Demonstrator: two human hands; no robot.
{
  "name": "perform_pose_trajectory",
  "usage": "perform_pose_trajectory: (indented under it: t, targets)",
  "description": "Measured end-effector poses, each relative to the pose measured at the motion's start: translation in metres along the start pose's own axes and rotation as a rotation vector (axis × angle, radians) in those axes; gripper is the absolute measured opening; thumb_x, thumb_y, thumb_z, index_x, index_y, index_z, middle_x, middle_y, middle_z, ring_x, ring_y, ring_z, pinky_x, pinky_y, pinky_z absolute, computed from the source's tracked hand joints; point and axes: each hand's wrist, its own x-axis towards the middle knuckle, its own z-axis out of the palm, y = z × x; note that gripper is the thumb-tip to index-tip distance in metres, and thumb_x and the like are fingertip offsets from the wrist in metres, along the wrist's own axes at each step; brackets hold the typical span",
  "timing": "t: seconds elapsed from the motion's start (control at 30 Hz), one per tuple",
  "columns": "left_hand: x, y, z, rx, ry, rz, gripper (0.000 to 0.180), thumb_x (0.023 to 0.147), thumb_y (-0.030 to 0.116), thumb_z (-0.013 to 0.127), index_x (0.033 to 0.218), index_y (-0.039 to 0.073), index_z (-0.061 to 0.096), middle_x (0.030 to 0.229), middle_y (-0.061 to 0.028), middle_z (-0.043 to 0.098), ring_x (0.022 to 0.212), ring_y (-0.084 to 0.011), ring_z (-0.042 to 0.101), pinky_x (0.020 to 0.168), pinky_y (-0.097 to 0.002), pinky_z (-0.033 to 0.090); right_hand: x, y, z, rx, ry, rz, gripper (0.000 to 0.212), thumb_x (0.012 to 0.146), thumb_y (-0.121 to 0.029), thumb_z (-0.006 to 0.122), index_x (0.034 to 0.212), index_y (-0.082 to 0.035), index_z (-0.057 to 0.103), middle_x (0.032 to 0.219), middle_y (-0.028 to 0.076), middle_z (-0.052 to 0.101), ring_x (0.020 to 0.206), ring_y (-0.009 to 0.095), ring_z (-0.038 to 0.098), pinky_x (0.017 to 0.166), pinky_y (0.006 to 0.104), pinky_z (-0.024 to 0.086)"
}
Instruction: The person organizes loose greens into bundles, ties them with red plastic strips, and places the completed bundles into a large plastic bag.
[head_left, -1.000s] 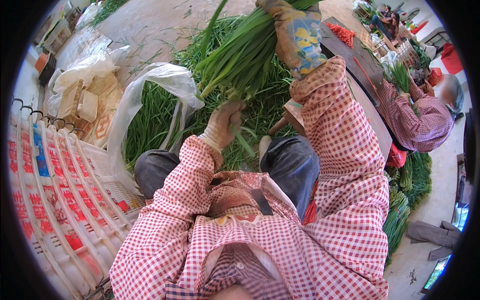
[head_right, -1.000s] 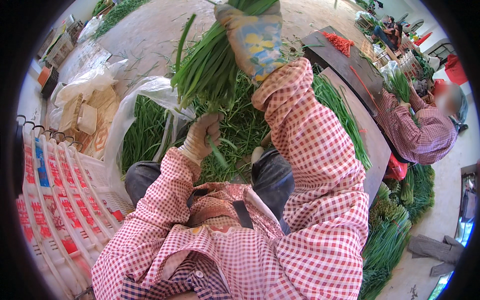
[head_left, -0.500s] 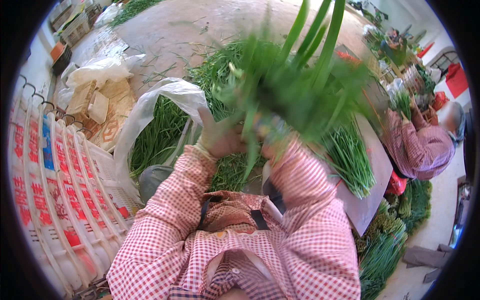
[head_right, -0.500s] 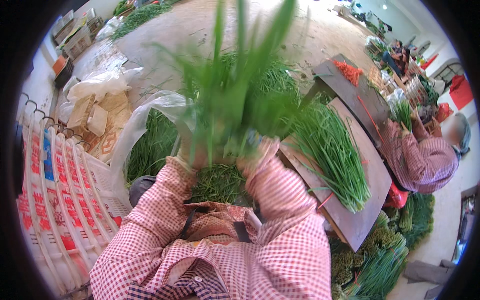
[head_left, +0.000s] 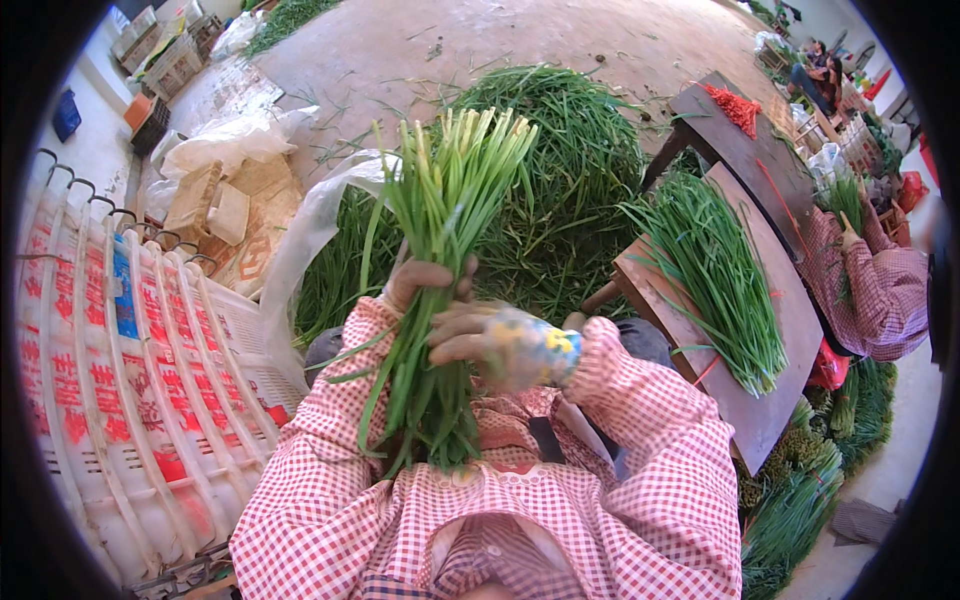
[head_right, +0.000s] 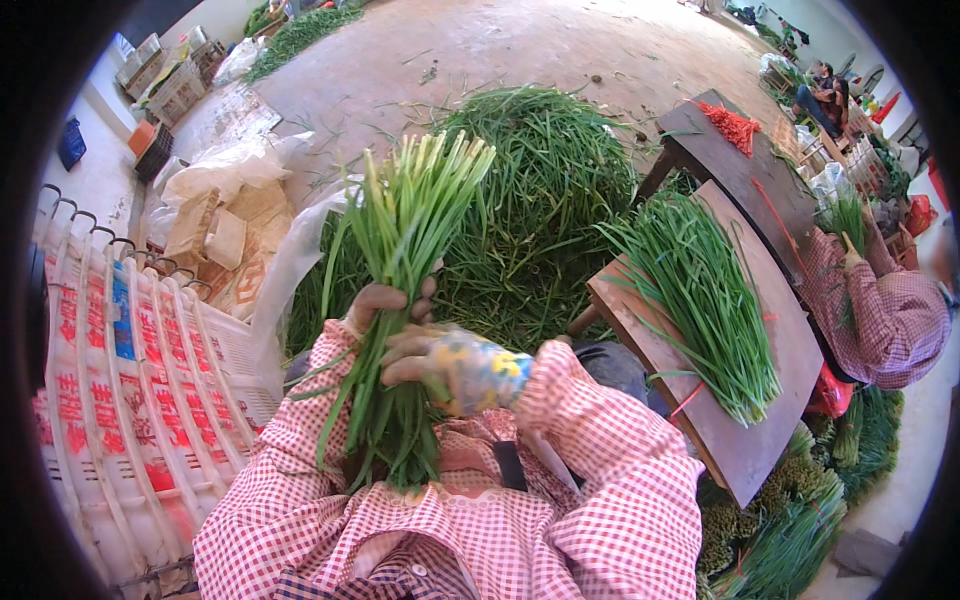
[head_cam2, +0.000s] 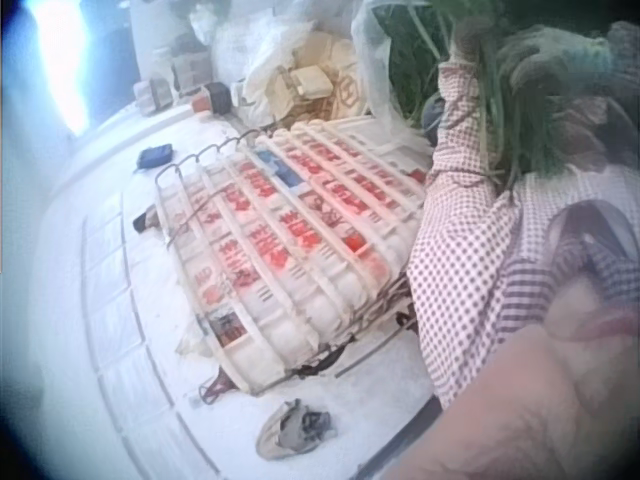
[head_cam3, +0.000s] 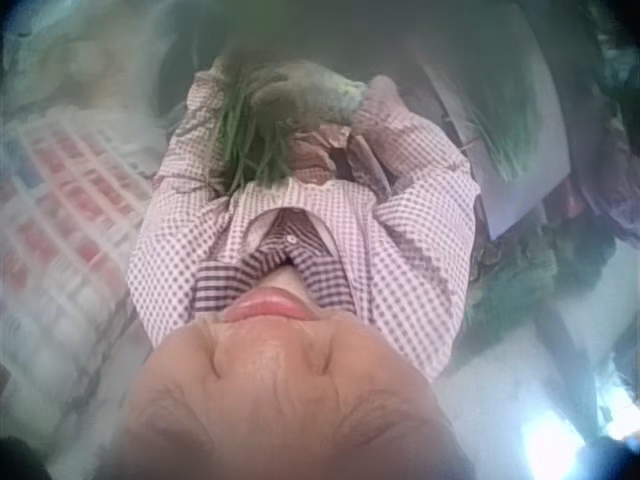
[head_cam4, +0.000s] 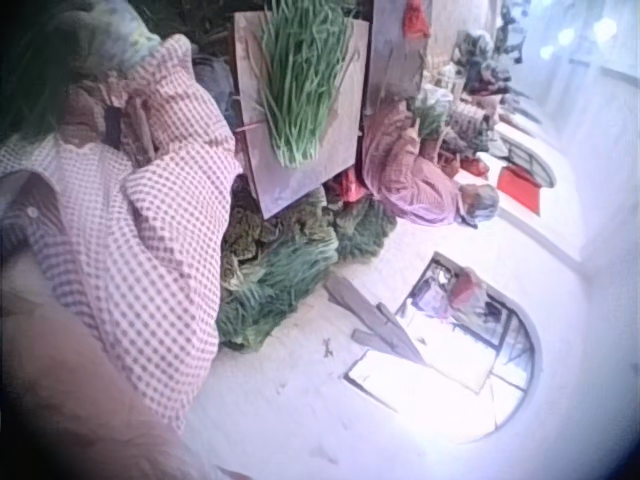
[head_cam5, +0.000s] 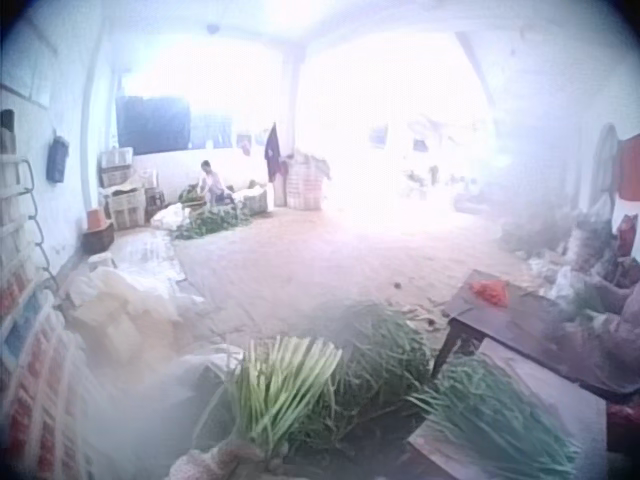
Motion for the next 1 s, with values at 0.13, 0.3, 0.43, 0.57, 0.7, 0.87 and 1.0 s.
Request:
perform_pose_trajectory:
  t: [0.13,0.3,0.43,0.57,0.7,0.87,1.0]
  targets:
    - [-0.024,0.040,0.009,0.372,-0.114,-0.034,0.043,0.069,0.010,0.073,0.109,0.001,0.060,0.085,-0.0083,0.064,0.070,-0.0230,0.061,0.063,-0.0354,0.053,-0.055,0.007,-0.018,0.769,0.748,0.748,0.026,0.086,-0.014,0.068,0.111,-0.011,0.061,0.102,0.006,0.063,0.100,0.020,0.062,0.085,0.0345,0.052]
    - [-0.049,0.048,-0.012,1.143,-0.048,-0.023,0.035,0.065,0.004,0.078,0.097,0.003,0.065,0.085,-0.0050,0.065,0.077,-0.0190,0.062,0.063,-0.0340,0.052,-0.013,0.018,-0.004,1.406,0.842,0.625,0.062,0.087,-0.032,0.072,0.137,-0.012,0.040,0.118,0.004,0.055,0.112,0.017,0.054,0.088,0.0376,0.054]
    - [-0.098,0.041,0.032,0.862,0.065,-0.164,0.046,0.060,-0.004,0.078,0.103,0.004,0.066,0.091,-0.0048,0.067,0.083,-0.0157,0.063,0.068,-0.0305,0.052,-0.004,0.004,-0.010,1.289,0.466,0.689,0.058,0.088,-0.025,0.072,0.134,-0.008,0.042,0.112,0.008,0.060,0.085,0.016,0.064,0.066,0.0264,0.056]
    - [-0.124,0.023,0.010,0.782,0.111,-0.250,0.050,0.060,-0.003,0.076,0.108,0.001,0.064,0.090,-0.0099,0.068,0.081,-0.0211,0.065,0.070,-0.0353,0.055,-0.036,0.047,-0.015,1.277,0.385,0.877,0.031,0.092,-0.019,0.064,0.118,-0.007,0.053,0.090,0.001,0.059,0.066,0.012,0.057,0.053,0.0259,0.048]
    - [-0.139,0.001,-0.019,0.371,0.193,-0.331,0.055,0.061,0.005,0.071,0.114,-0.004,0.059,0.088,-0.0162,0.066,0.074,-0.0300,0.067,0.067,-0.0420,0.057,-0.044,0.069,-0.038,1.110,1.026,0.972,0.013,0.095,-0.019,0.057,0.098,-0.009,0.066,0.065,-0.007,0.054,0.051,0.009,0.050,0.040,0.0257,0.038]
    - [-0.124,-0.006,-0.023,0.322,0.223,-0.362,0.058,0.058,0.005,0.073,0.114,-0.002,0.060,0.088,-0.0146,0.066,0.073,-0.0280,0.066,0.064,-0.0421,0.056,-0.013,0.033,0.000,0.873,0.687,0.708,0.029,0.094,-0.022,0.064,0.117,-0.005,0.062,0.097,0.005,0.065,0.089,0.014,0.059,0.078,0.0283,0.048]
    - [-0.119,-0.009,-0.025,0.474,0.204,-0.321,0.060,0.058,0.007,0.075,0.116,-0.001,0.061,0.095,-0.0126,0.067,0.076,-0.0258,0.066,0.067,-0.0395,0.055,0.009,0.027,0.034,0.725,0.649,0.806,0.033,0.091,-0.021,0.068,0.119,-0.004,0.062,0.104,0.004,0.066,0.090,0.014,0.060,0.083,0.0283,0.049]
